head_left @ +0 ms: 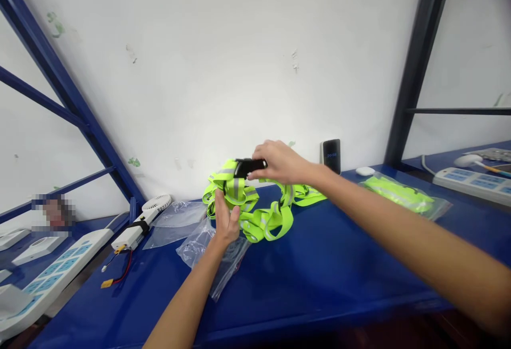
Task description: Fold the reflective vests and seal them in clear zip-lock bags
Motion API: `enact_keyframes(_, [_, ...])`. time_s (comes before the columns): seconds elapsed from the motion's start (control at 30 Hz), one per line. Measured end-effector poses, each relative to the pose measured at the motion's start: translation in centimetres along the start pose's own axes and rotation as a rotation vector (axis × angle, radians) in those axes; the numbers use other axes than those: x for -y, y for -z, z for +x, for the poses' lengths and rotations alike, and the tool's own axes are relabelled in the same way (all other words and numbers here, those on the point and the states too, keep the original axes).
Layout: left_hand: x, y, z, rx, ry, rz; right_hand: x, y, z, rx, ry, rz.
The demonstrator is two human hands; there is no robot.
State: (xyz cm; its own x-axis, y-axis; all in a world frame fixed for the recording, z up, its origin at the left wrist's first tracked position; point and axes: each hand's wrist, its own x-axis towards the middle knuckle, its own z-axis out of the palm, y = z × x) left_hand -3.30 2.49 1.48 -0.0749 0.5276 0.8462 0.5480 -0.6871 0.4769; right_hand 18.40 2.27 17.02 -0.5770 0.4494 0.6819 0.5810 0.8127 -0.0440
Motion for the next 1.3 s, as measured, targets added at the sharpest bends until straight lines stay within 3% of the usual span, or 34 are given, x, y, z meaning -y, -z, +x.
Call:
enact_keyframes(0.03, [-0.1,-0.1,0.0,-0.019,0.002,-0.046,0.3,1.1,1.2,0.010,-0.011,0.043])
enact_keyframes(0.17, [-0.2,-0.3,0.2,-0.122,0.081,-0.185,0.7,3.3,4.4,-0.209,-0.198,0.120])
enact_keyframes(0.23, [0.2,-0.3,0.3,-0.117,0.172,-0.199,0.1,3.4,4.9,-0.141,-0.282,0.085])
enact_keyframes(0.3, [0.9,-0.2,0.1,-0.087,0.239,-0.195,-0.6,3.1,5.2,-0.110,-0.362,0.045])
enact_keyframes(0.43, [2.5,-0.2,0.2,-0.102,0.373,-0.237,-1.6,1.9,5.1,-0.340,-0.500,0.106])
enact_keyframes(0.53, [3.3,0.0,0.9,-0.171,0.558,-0.382,-2.0,0.5,4.6,-0.313,-0.527,0.160])
enact_keyframes(0.6, [3.5,0.2,1.4,-0.166,0.609,-0.462,-2.2,-0.7,4.0,-0.292,-0.540,0.216])
enact_keyframes(0.7, [3.1,0.3,1.5,-0.042,0.617,-0.503,-2.3,-2.5,3.1,-0.223,-0.483,0.402])
enact_keyframes(0.8, [2.4,-0.3,0.9,0.155,0.577,-0.515,-1.5,-3.8,2.7,-0.190,-0.429,0.805])
enact_keyframes(0.93, [1.4,-1.1,0.1,0.304,0.498,-0.597,0.3,-4.3,3.1,-0.213,-0.545,1.379])
enact_keyframes(1.03, [0.7,-1.1,0.2,0.369,0.556,-0.715,1.3,-4.1,3.8,-0.243,-0.642,1.661])
enact_keyframes(1.17, [0.2,-0.9,0.7,0.452,0.664,-0.680,1.7,-4.3,4.5,-0.258,-0.772,1.825])
enact_keyframes(1.3, [0.5,-1.0,1.0,0.457,0.636,-0.646,1.1,-4.7,3.9,-0.249,-0.876,1.713])
